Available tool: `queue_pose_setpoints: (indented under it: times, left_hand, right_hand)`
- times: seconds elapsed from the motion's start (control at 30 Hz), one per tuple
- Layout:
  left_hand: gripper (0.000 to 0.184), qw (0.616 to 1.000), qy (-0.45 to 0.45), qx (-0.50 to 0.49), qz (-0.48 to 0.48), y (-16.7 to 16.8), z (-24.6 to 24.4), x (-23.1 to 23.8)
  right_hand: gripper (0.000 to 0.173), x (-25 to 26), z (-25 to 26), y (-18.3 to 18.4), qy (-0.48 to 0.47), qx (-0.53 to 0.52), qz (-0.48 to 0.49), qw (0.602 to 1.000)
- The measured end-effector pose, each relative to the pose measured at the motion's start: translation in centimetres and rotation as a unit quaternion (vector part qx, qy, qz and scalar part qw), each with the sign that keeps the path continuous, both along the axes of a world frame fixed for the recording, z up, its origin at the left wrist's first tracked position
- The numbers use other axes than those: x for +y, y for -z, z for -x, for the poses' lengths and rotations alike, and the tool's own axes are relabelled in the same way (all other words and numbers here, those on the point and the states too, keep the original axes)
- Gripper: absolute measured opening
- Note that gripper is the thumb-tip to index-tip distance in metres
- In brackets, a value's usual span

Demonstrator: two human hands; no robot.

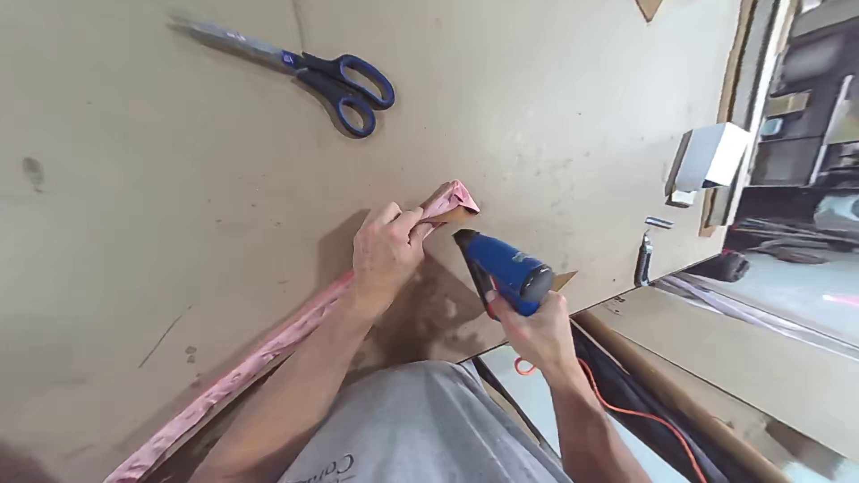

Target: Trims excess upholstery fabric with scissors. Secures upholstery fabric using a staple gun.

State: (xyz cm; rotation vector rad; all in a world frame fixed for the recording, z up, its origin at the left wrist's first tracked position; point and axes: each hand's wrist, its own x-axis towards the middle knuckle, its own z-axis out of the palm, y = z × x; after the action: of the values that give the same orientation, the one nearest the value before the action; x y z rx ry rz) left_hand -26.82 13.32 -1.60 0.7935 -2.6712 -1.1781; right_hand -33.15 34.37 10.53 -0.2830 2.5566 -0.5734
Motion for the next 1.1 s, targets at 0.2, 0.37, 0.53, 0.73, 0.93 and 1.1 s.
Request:
queue_pose_setpoints:
  times: [0.2,0.37,0.53,0.73,0.93,1.1]
  left_hand:
    - [0.028,0.999,-0.003,-0.014,-0.048,0.0,0.2,-0.6]
    - [0.027,0.996,0.007,-0.019,-0.085,0.1,0.5,-1.5]
    - [0.022,0.988,0.019,-0.038,-0.152,-0.1,0.8,-3.2]
    - [0.019,0.982,0.022,-0.040,-0.182,-0.7,0.6,-3.7]
    - [0.020,0.983,0.031,-0.056,-0.170,-0.9,0.8,-3.7]
    - [0.031,0.993,0.111,-0.039,-0.008,-2.8,2.7,-0.8]
  right_hand:
    - [0.020,-3.2,-1.0,1.4,-0.048,0.014,-0.029,0.998]
    - [0.021,-4.1,-0.9,1.5,-0.046,0.012,-0.060,0.997]
    - [0.024,-4.4,-2.3,1.2,-0.067,0.005,-0.045,0.997]
    - [0.026,-4.8,-3.9,0.9,-0.106,-0.002,-0.029,0.994]
    - [0.029,-2.2,-4.7,0.6,-0.059,0.049,-0.038,0.996]
    - [0.051,3.5,-0.2,1.8,0.033,0.102,-0.167,0.980]
